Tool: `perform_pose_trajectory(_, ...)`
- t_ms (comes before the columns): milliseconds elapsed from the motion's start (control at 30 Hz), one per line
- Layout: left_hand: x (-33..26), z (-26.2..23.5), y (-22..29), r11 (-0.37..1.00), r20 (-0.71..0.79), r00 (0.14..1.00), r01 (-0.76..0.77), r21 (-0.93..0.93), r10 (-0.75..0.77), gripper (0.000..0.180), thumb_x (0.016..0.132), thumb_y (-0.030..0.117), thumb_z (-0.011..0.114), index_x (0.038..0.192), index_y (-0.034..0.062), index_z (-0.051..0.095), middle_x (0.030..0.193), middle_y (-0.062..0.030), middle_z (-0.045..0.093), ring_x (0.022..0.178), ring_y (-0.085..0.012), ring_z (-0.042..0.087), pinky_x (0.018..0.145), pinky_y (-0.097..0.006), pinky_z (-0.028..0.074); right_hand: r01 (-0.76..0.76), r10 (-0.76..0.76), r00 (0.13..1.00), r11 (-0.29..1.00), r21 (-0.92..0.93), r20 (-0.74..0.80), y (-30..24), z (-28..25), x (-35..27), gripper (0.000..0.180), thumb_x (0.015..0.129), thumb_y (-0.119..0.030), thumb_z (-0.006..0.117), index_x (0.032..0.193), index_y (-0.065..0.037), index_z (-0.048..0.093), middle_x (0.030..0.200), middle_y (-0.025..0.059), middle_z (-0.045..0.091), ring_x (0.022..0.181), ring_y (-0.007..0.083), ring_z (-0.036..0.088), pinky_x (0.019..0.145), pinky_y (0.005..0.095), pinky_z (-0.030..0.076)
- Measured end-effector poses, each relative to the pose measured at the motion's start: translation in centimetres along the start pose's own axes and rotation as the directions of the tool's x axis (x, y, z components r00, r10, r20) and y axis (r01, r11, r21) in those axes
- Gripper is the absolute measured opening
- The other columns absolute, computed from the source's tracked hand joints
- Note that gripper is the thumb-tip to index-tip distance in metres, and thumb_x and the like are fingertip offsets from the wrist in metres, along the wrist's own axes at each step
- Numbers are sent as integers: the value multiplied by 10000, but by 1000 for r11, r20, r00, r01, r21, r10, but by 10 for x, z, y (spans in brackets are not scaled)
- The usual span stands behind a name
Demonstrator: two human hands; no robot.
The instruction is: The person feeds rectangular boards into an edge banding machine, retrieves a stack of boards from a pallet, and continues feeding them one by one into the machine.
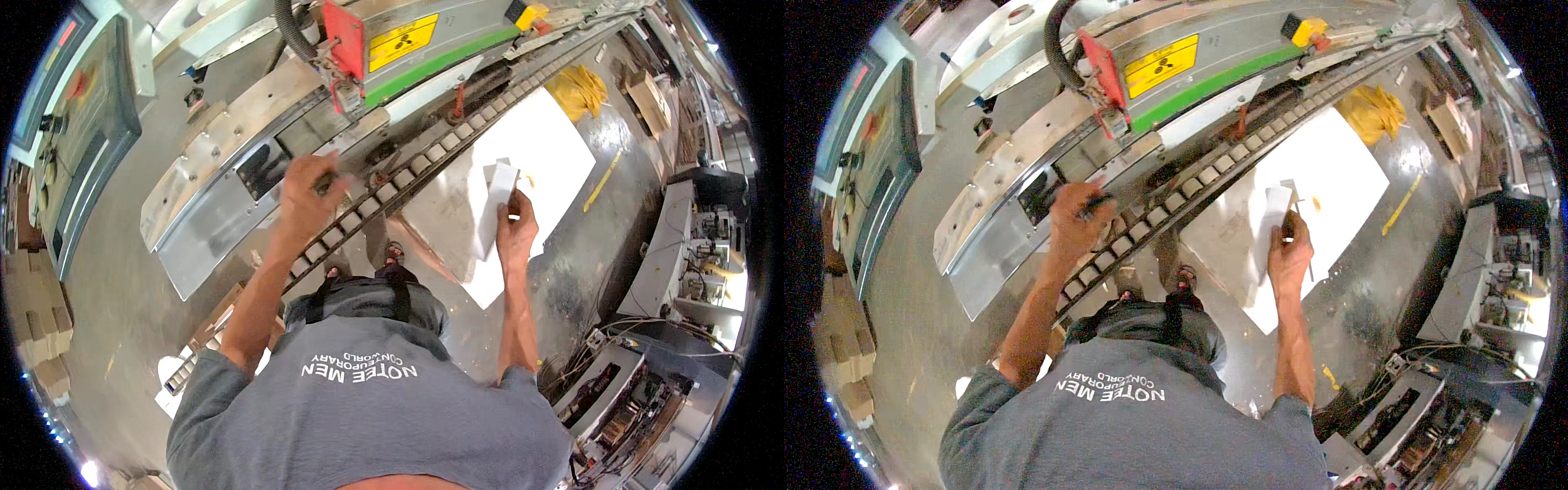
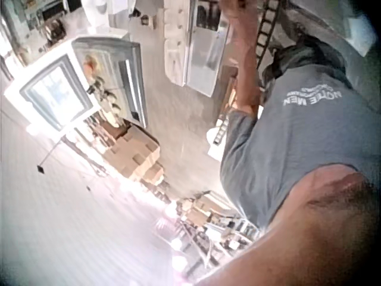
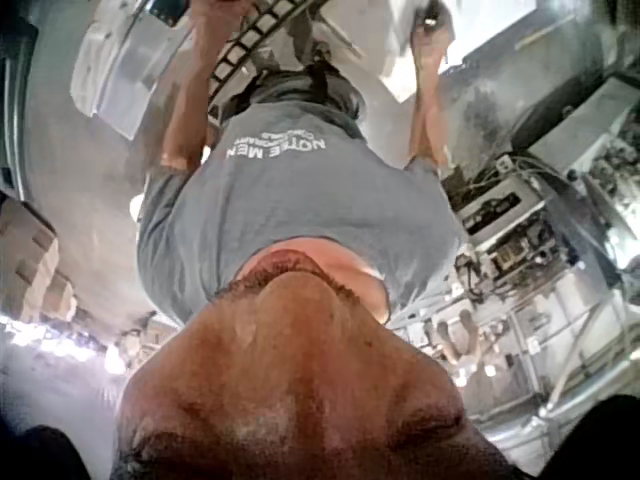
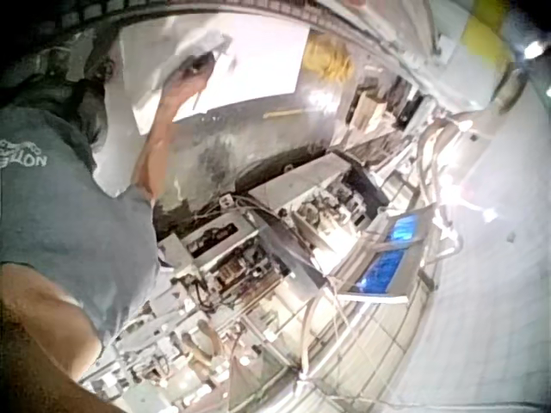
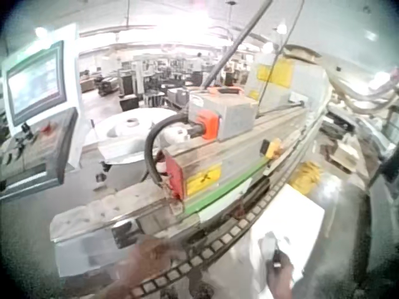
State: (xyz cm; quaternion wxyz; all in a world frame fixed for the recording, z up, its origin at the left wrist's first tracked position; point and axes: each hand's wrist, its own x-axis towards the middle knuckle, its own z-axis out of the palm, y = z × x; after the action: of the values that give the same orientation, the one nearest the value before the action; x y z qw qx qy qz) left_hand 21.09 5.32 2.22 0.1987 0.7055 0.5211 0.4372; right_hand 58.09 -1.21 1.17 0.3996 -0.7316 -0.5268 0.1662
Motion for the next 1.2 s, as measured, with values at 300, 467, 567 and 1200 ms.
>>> perform_pose_trajectory(300,-47,-52,25,982,162,985,20,190,-51,680,682,190,859,1286,2,609,1193,-211,619,1107,-401,569,978,-455,478,-452,60,882,392,801,468,-151,180,-60,304,995,-175,623,1200,-6,476,1054,75,573,953,139,561,795,319,514)
perform_pose_trajectory(467,-80,-130,-62,932,-88,987,157,328,-135,593,680,30,813,1248,12,645,1185,-203,633,1053,-383,615,905,-436,518,-542,-272,679,441,715,682,-192,245,-93,453,976,-96,614,1352,59,414,1122,142,617,985,230,658,843,361,602)
perform_pose_trajectory(567,-91,-171,-95,948,-107,989,133,290,-106,568,676,29,816,1224,44,669,1183,-187,635,1068,-387,599,902,-438,517,-699,-209,496,480,530,843,-225,268,-115,603,975,-91,616,1471,56,305,1217,176,592,1020,248,653,832,366,600)
perform_pose_trajectory(1200,-93,-198,-126,883,-317,943,231,409,-100,342,718,68,820,1054,44,760,876,-124,623,825,-313,592,726,-403,492,-527,-352,610,489,695,710,-259,317,-119,270,965,-98,588,1112,87,458,1242,199,553,1066,238,639,839,343,609)
